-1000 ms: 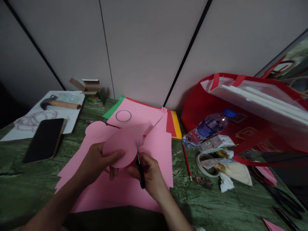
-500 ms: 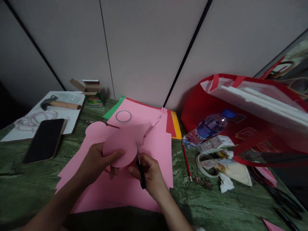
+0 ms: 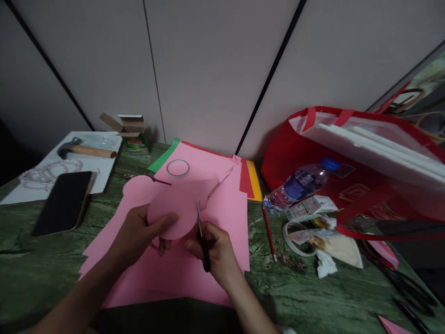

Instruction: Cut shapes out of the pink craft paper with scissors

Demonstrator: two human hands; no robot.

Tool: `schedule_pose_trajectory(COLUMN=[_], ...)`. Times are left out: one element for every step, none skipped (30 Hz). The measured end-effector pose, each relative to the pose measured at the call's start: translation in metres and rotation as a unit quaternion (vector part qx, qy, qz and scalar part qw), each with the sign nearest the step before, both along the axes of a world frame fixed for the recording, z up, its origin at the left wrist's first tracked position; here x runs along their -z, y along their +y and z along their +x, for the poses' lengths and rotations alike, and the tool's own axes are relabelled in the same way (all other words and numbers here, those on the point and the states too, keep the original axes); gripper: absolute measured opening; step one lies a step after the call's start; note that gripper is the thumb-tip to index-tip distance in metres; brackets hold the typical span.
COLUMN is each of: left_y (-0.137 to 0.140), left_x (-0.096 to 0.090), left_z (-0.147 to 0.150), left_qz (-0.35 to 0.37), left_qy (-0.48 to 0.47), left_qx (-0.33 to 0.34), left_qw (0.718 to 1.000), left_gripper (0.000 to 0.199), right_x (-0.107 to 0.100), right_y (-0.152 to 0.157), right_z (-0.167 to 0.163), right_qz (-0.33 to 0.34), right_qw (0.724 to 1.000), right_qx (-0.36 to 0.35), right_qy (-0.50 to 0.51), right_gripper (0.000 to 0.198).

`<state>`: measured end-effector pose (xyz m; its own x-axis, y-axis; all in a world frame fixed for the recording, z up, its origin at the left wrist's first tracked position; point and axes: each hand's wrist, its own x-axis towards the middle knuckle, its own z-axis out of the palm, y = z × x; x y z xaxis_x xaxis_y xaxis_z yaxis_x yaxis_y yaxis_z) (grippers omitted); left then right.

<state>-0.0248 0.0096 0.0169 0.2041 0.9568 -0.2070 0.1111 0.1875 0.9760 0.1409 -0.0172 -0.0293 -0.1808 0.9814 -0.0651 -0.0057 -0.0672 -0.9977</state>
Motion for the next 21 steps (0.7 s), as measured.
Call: schedule_pose_trajectory(left_y=[0.0003, 0.0005, 0.0007, 0.0007, 0.0008, 0.0007, 0.0007, 0.0006, 0.0005, 0.0005, 0.0005, 0.0004, 0.0004, 0.0003, 0.0002, 0.0001, 0.0, -0.0001, -0.0001, -0.0001, 0.0], left_x=[-0.0003, -0.0006, -0.001, -0.0013, -0.0017, -0.002, -0.0023, -0.0025, -0.0027, -0.0029, -0.0031, -0.0032, -0.0033, -0.0034, -0.0035, -0.0036, -0.0036, -0.0036, -0.0036, -0.0035, -0.0034], left_z=[-0.0001, -0.0001, -0.0001, -0.0001, -0.0001, -0.0001, 0.0, 0.0001, 0.0002, 0.0002, 0.0003, 0.0003, 0.0002, 0.0001, 0.0, -0.0001, -0.0002, -0.0003, -0.0003, -0.0003, -0.0003], left_qz=[0.001, 0.001, 0.001, 0.0, -0.001, -0.002, -0.002, -0.002, -0.003, -0.004, -0.004, -0.005, -0.004, -0.002, -0.001, 0.001, 0.002, 0.002, 0.003, 0.004, 0.006], left_qy=[-0.001, -0.001, 0.0, 0.0, 0.001, 0.002, 0.002, 0.002, 0.002, 0.002, 0.002, 0.002, 0.002, 0.003, 0.003, 0.003, 0.002, 0.002, 0.003, 0.003, 0.004], left_qx=[-0.002, -0.004, -0.005, -0.004, -0.003, -0.002, -0.001, -0.001, 0.0, 0.0, 0.0, 0.0, 0.0, -0.001, -0.001, -0.002, -0.004, -0.004, -0.005, -0.004, -0.003], left_qw=[1.0, 1.0, 1.0, 1.0, 1.0, 1.0, 1.0, 1.0, 1.0, 1.0, 1.0, 1.0, 1.0, 1.0, 1.0, 1.0, 1.0, 1.0, 1.0, 1.0, 1.0], left_gripper=[0.023, 0.023, 0.023, 0.023, 0.023, 0.023, 0.023, 0.023, 0.023, 0.023, 0.023, 0.023, 0.023, 0.023, 0.023, 0.023, 0.023, 0.023, 0.022, 0.022, 0.022], right_x=[0.0001, 0.0002, 0.0004, 0.0004, 0.0004, 0.0003, 0.0001, -0.0001, -0.0003, -0.0004, -0.0003, -0.0001, 0.0, 0.0001, 0.0, -0.0003, -0.0009, -0.0016, -0.0023, -0.0029, -0.0032], right_y=[-0.0001, -0.0001, -0.0001, -0.0001, -0.0001, 0.0, 0.0, -0.0001, -0.0001, -0.0003, -0.0004, -0.0005, -0.0007, -0.0007, -0.0008, -0.0008, -0.0008, -0.0007, -0.0007, -0.0007, -0.0007], right_z=[-0.0001, -0.0002, -0.0002, -0.0003, -0.0003, -0.0003, -0.0003, -0.0003, -0.0002, -0.0002, -0.0003, -0.0004, -0.0006, -0.0009, -0.0012, -0.0015, -0.0018, -0.002, -0.0022, -0.0022, -0.0022], right_qz=[-0.001, -0.002, -0.001, 0.0, 0.001, 0.001, 0.0, 0.0, 0.0, 0.001, 0.003, 0.006, 0.008, 0.008, 0.007, 0.005, 0.002, 0.0, -0.001, -0.001, -0.001], right_qw=[1.0, 1.0, 1.0, 1.0, 1.0, 1.0, 1.0, 1.0, 1.0, 1.0, 1.0, 1.0, 1.0, 1.0, 1.0, 1.0, 1.0, 1.0, 1.0, 1.0, 1.0], right_qx=[0.001, 0.002, 0.003, 0.005, 0.007, 0.009, 0.009, 0.009, 0.008, 0.007, 0.006, 0.007, 0.008, 0.009, 0.009, 0.009, 0.01, 0.011, 0.011, 0.012, 0.012], right_qy=[-0.002, -0.004, -0.006, -0.007, -0.008, -0.009, -0.011, -0.012, -0.013, -0.014, -0.015, -0.015, -0.014, -0.012, -0.01, -0.008, -0.007, -0.008, -0.009, -0.009, -0.008], right_gripper=[0.032, 0.031, 0.032, 0.032, 0.033, 0.033, 0.033, 0.033, 0.032, 0.032, 0.031, 0.031, 0.032, 0.032, 0.033, 0.033, 0.033, 0.033, 0.034, 0.034, 0.034])
